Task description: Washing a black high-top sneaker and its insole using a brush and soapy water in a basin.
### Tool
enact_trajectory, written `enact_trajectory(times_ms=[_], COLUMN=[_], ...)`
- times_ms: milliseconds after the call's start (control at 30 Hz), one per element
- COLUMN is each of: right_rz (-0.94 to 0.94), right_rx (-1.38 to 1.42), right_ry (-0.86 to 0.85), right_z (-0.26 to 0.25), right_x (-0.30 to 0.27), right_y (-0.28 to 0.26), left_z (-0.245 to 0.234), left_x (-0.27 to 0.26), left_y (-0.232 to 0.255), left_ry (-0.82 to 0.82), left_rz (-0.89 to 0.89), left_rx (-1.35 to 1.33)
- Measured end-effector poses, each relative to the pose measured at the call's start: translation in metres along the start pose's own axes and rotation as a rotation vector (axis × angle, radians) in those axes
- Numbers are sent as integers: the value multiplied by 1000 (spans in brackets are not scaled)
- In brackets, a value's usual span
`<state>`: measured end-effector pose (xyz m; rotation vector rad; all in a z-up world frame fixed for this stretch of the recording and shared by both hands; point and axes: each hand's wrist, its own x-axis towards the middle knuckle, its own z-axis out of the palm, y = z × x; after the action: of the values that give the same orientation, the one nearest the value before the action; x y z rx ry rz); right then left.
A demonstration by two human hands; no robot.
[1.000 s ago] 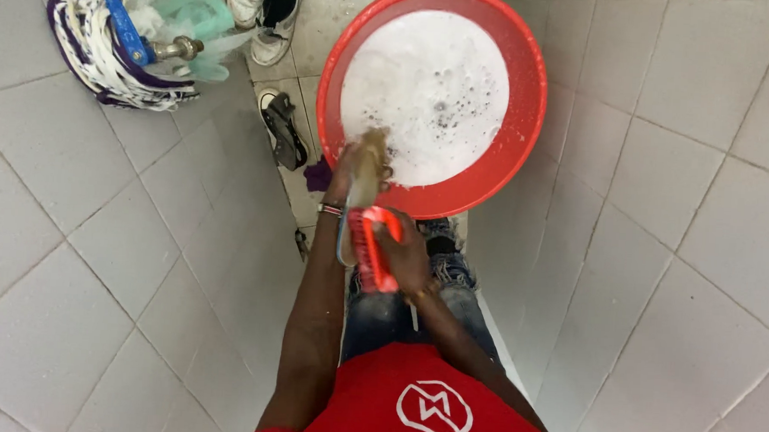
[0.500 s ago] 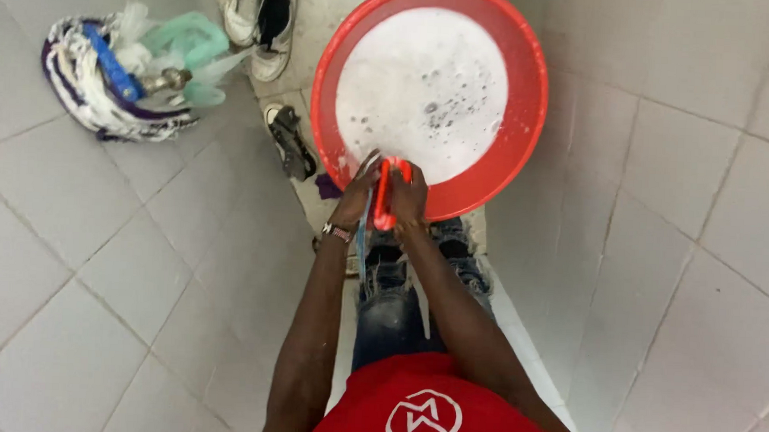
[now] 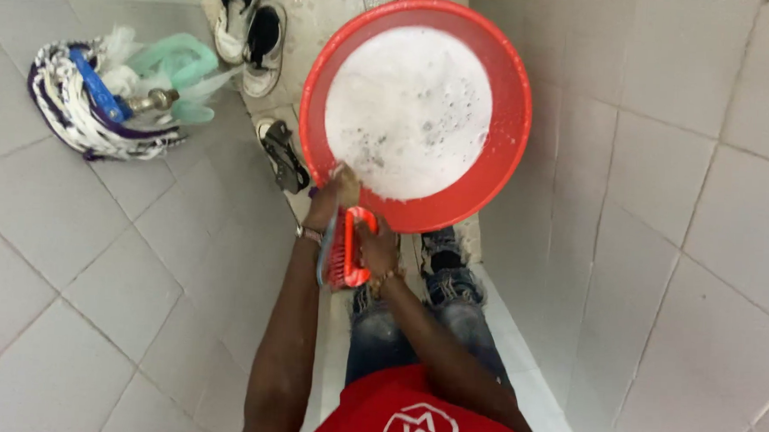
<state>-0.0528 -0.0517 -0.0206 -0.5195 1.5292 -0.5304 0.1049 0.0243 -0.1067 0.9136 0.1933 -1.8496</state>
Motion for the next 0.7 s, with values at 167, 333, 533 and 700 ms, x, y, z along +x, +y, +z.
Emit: enact_trajectory(times_ms=[167,333,533,700], right_rz=[-194,-107,-74,-360], right_rx=[-535,-293,-575,-830], right_ry=[-57,-67,-124,-110], right_z=[26,22,17,12], right_x=[1,3,11,-23], right_y=[-53,-46,14,-1], left_z=[36,4,43,42], left_x=[-27,-7,-26,-14], left_y=[0,5,15,21], left_ry=[119,169,113,-161], left_rz=[70,-33,22,47], left_rx=[297,253,391,-128])
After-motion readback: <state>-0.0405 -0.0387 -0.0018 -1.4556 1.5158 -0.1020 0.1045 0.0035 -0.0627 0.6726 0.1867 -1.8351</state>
